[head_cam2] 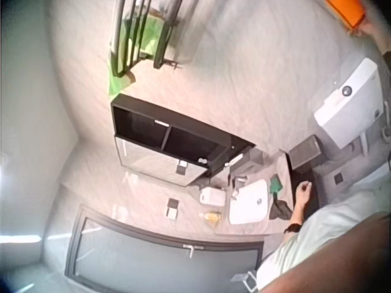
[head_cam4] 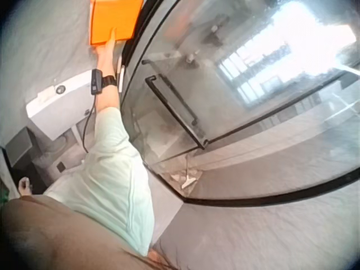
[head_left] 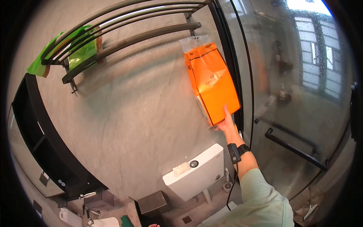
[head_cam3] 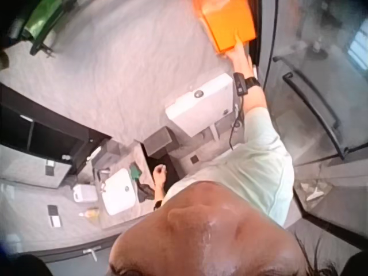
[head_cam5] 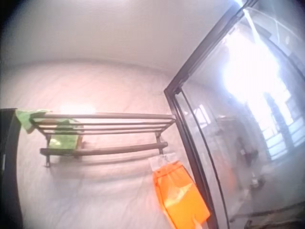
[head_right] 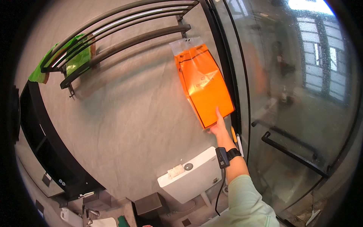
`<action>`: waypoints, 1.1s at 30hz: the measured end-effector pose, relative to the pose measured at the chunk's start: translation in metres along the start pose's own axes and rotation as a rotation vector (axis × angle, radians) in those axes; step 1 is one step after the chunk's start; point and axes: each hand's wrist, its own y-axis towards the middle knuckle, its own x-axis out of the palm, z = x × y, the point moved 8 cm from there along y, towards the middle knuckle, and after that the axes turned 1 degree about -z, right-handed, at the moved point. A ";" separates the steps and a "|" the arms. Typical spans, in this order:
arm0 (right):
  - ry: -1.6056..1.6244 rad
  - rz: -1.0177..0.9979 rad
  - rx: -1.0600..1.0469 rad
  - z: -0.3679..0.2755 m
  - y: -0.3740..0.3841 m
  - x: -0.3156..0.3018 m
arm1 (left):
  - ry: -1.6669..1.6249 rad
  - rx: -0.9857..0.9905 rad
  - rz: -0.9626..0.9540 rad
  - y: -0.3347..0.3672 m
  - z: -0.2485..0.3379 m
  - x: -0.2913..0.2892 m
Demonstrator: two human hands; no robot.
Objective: The person cleans the bathroom sink, fixtures, and towel rack using sponges, cloths, and cleaning agents.
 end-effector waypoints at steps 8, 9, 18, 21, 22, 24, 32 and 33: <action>-0.036 -0.133 -0.223 -0.044 -0.012 0.046 | -0.006 0.073 -0.048 -0.001 0.037 0.008; -0.021 -0.122 -0.194 -0.044 -0.016 0.046 | 0.008 0.131 -0.048 0.002 0.044 0.010; -0.110 -0.199 -0.079 -0.006 -0.153 -0.024 | -0.259 0.491 -0.347 0.010 0.330 0.044; -0.146 -0.222 -0.082 -0.009 -0.171 0.002 | -0.029 0.844 -0.189 -0.011 0.428 0.008; -0.155 -0.213 -0.073 -0.019 -0.174 0.016 | -0.023 0.962 -0.119 -0.024 0.453 -0.003; -0.207 -0.206 -0.135 -0.051 -0.179 0.040 | -0.023 1.096 -0.063 -0.039 0.490 -0.011; -0.158 -0.265 -0.010 -0.010 -0.182 0.117 | 0.097 1.268 0.382 -0.056 0.544 -0.060; -0.146 -0.239 0.040 0.016 -0.179 0.112 | 0.097 1.241 0.348 -0.047 0.537 -0.060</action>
